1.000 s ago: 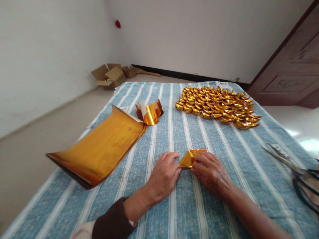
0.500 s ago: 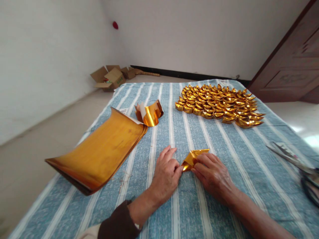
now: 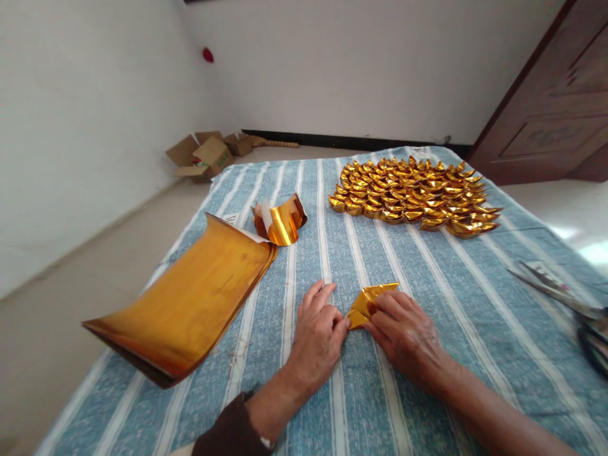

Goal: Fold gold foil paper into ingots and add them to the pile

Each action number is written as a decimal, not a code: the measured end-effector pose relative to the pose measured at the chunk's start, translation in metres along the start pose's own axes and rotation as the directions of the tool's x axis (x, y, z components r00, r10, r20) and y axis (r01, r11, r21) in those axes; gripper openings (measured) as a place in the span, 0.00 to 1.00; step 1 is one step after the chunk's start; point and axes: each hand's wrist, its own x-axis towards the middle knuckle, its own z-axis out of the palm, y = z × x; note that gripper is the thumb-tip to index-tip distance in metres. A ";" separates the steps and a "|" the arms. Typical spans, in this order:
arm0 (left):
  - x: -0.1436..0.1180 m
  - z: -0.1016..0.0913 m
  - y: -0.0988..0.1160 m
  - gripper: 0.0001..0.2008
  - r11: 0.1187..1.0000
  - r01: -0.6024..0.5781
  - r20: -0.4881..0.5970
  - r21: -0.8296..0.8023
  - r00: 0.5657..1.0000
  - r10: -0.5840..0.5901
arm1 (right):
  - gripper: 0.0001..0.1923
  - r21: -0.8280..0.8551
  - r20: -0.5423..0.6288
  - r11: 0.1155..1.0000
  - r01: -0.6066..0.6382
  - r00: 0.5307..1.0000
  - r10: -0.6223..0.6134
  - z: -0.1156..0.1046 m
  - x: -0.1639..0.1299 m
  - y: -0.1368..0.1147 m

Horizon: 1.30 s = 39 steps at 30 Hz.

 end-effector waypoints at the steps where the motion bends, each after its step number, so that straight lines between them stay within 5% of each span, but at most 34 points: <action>1: 0.000 0.000 0.000 0.08 1.000 0.000 -0.003 0.009 1.000 0.000 | 0.14 0.001 -0.004 1.000 0.002 1.000 -0.002 0.000 0.000 0.000; 29: 0.000 0.003 0.001 0.10 0.997 -0.021 -0.074 0.078 0.997 0.027 | 0.15 -0.051 -0.090 0.998 0.020 0.996 -0.025 0.002 0.004 -0.006; 39: 0.000 0.006 -0.002 0.10 0.985 -0.082 -0.108 0.152 0.989 0.099 | 0.16 -0.096 -0.026 0.995 0.024 0.999 -0.027 0.003 0.003 -0.005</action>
